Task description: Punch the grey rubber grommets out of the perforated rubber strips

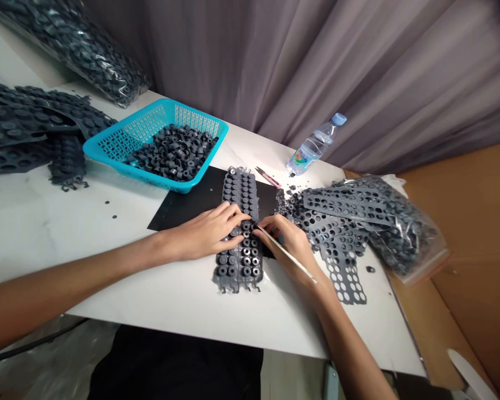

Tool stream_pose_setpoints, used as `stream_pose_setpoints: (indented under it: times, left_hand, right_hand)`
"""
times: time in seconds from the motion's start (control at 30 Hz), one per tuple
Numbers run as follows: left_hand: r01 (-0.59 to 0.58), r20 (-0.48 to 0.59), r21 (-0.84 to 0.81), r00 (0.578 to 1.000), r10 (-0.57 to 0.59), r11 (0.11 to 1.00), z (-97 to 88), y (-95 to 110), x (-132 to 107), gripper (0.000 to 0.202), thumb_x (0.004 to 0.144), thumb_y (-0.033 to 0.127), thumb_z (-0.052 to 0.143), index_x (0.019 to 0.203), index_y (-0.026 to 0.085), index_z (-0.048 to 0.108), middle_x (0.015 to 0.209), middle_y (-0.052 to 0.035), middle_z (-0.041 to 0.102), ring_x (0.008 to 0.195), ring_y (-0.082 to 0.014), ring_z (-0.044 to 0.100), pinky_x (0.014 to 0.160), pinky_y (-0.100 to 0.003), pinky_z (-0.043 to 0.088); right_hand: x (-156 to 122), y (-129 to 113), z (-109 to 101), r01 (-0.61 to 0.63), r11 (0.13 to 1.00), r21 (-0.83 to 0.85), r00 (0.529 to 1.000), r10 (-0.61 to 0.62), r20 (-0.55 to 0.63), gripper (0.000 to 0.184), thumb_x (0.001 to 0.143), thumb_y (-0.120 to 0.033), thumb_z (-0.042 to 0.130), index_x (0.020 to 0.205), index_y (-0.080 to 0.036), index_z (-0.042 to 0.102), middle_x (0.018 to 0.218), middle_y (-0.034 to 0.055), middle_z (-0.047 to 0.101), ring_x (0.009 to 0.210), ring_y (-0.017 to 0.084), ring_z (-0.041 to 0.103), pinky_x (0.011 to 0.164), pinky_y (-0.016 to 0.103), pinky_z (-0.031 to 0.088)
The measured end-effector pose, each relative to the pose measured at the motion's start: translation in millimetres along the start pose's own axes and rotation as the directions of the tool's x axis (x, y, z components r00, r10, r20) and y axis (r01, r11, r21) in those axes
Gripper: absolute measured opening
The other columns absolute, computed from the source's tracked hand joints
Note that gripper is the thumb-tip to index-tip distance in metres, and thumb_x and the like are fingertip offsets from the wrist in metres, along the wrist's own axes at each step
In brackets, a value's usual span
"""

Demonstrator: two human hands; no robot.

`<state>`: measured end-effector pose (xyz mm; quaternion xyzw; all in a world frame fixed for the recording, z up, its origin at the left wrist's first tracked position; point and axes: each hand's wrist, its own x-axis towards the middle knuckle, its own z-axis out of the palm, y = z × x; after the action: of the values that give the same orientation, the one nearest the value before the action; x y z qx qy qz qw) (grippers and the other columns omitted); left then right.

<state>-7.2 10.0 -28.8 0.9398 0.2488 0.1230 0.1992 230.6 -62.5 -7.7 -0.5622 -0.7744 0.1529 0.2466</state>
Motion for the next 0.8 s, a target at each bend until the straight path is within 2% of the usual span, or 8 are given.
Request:
stream_pose_setpoints:
  times: [0.13,0.27,0.5,0.8]
  left_hand:
    - [0.002,-0.001,-0.001,1.000,-0.002,1.000,0.4,-0.2,-0.3,0.050,0.107,0.046,0.038,0.149,0.020,0.041,0.130,-0.0111,0.054,0.123,-0.0276,0.050,0.099,-0.040,0.047]
    - [0.003,-0.001,0.000,1.000,-0.003,1.000,0.4,-0.1,-0.4,0.050,0.108,0.047,0.038,0.150,0.020,0.041,0.130,-0.0112,0.054,0.123,-0.0274,0.049,0.100,-0.041,0.047]
    - [0.005,0.002,0.005,1.000,-0.005,1.000,0.7,0.3,-0.6,0.050,0.108,0.047,0.038,0.150,0.021,0.041,0.131,-0.0110,0.053,0.124,-0.0273,0.049,0.098,-0.040,0.047]
    - [0.014,0.011,0.009,1.000,-0.014,1.000,-1.5,2.9,-0.7,0.049,0.108,0.046,0.037,0.150,0.020,0.041,0.131,-0.0118,0.053,0.124,-0.0275,0.049,0.097,-0.040,0.048]
  right_hand:
    - [-0.5,4.7,3.2,0.039,0.998,-0.045,0.999,-0.040,-0.014,0.025,0.101,-0.048,0.060,0.107,-0.024,0.065,0.096,0.0059,0.068,0.089,0.021,0.064,0.078,0.031,0.053]
    - [0.7,7.1,6.8,0.028,0.996,-0.082,0.997,-0.034,-0.074,0.025,0.101,-0.049,0.058,0.105,-0.025,0.064,0.096,0.0060,0.070,0.089,0.022,0.064,0.076,0.033,0.052]
    - [1.9,8.5,4.6,0.042,0.990,-0.136,0.999,-0.042,0.000,0.026,0.102,-0.050,0.057,0.106,-0.026,0.064,0.097,0.0057,0.070,0.090,0.022,0.065,0.075,0.033,0.052]
    - [3.0,9.7,9.1,0.045,0.982,-0.185,0.998,-0.054,-0.045,0.026,0.102,-0.051,0.056,0.104,-0.026,0.063,0.099,0.0049,0.071,0.093,0.023,0.063,0.073,0.033,0.051]
